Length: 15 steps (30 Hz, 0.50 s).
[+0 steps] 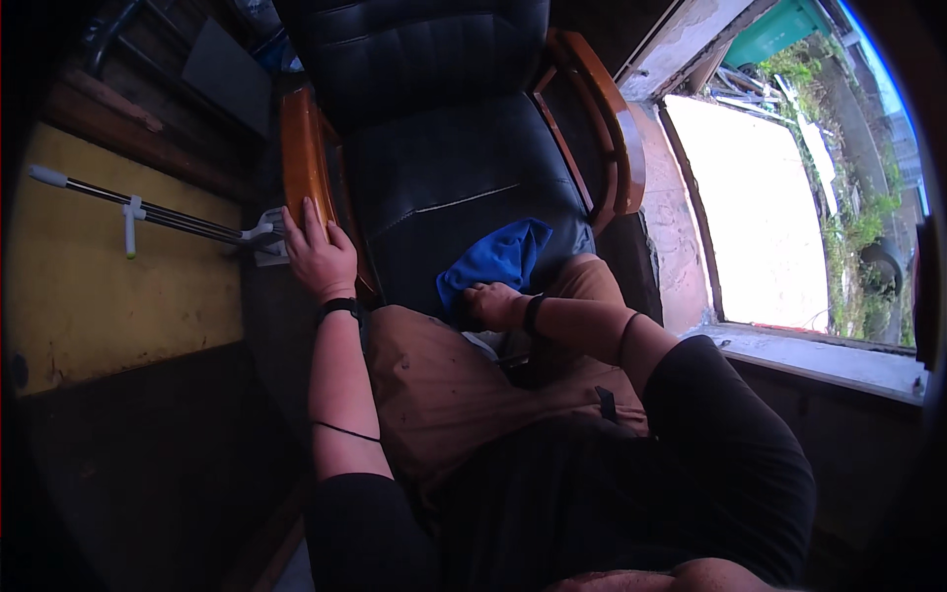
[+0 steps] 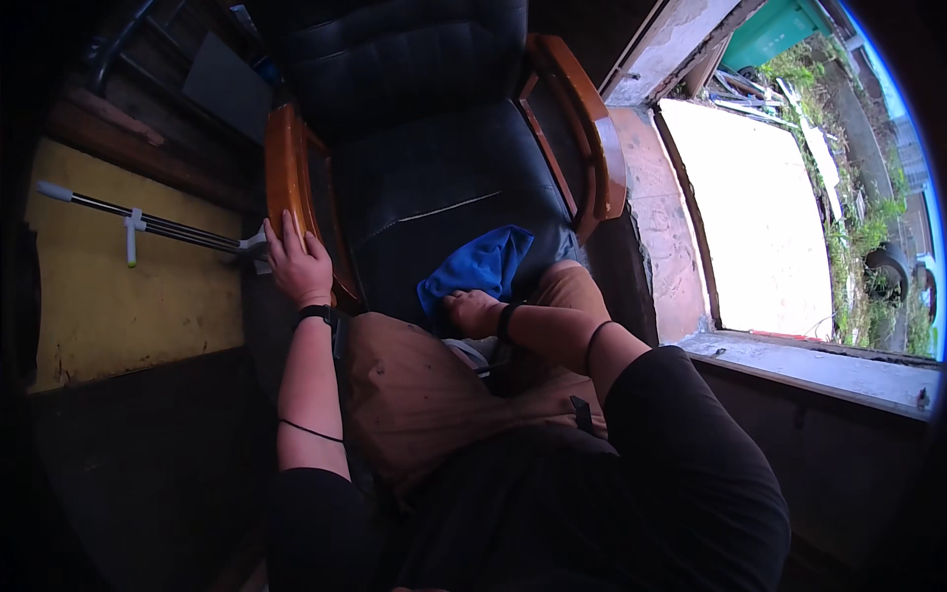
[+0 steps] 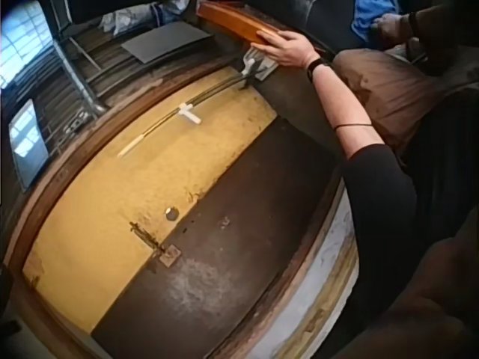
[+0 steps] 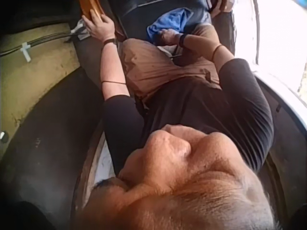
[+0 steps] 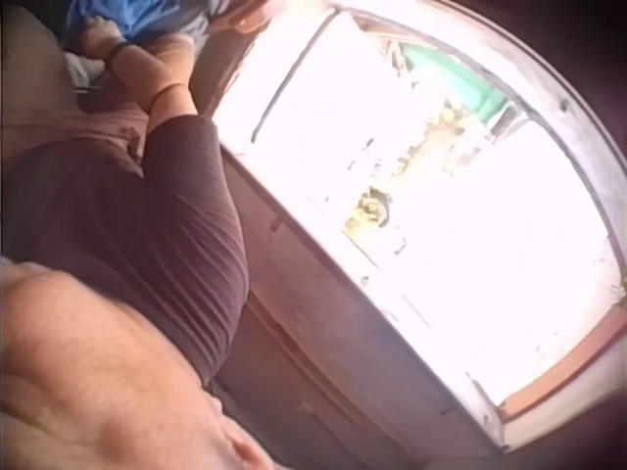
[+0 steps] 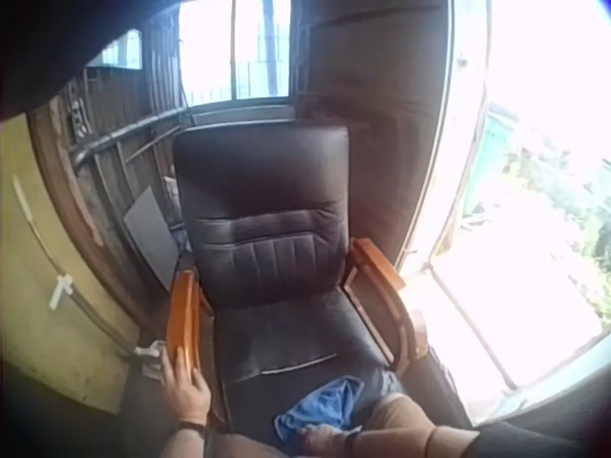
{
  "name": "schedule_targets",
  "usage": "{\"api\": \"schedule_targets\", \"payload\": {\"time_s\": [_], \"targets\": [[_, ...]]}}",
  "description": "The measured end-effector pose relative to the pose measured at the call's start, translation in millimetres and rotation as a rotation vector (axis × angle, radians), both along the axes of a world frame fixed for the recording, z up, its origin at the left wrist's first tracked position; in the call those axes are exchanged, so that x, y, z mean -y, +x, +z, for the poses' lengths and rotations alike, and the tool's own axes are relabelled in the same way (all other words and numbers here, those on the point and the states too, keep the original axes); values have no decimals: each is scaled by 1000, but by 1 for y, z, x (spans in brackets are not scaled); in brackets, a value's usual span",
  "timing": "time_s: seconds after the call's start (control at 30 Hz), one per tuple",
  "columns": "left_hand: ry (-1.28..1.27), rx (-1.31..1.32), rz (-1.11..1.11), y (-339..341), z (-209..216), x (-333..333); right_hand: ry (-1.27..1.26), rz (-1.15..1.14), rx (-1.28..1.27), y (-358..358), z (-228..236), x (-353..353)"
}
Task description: The person cleans a chair by wiping the seat and backrest with a cloth, using one hand to steady the frame. They then fold the cloth and wipe the seat again.
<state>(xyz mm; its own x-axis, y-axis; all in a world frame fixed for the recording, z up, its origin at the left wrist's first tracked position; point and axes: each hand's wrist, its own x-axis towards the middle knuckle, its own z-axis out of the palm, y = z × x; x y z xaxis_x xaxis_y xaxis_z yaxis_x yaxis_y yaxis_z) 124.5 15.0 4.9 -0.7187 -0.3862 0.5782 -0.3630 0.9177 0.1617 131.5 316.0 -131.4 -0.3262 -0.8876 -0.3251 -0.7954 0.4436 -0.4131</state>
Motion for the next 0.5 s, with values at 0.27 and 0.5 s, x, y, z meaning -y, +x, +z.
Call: {"api": "schedule_targets", "payload": {"time_s": [0.27, 0.5], "targets": [[14, 9, 37, 9, -5, 4, 290, -10, -251, -47, 27, -21], [15, -6, 20, 0, -4, -3, 42, -87, -314, 16, -2, 31]]}}
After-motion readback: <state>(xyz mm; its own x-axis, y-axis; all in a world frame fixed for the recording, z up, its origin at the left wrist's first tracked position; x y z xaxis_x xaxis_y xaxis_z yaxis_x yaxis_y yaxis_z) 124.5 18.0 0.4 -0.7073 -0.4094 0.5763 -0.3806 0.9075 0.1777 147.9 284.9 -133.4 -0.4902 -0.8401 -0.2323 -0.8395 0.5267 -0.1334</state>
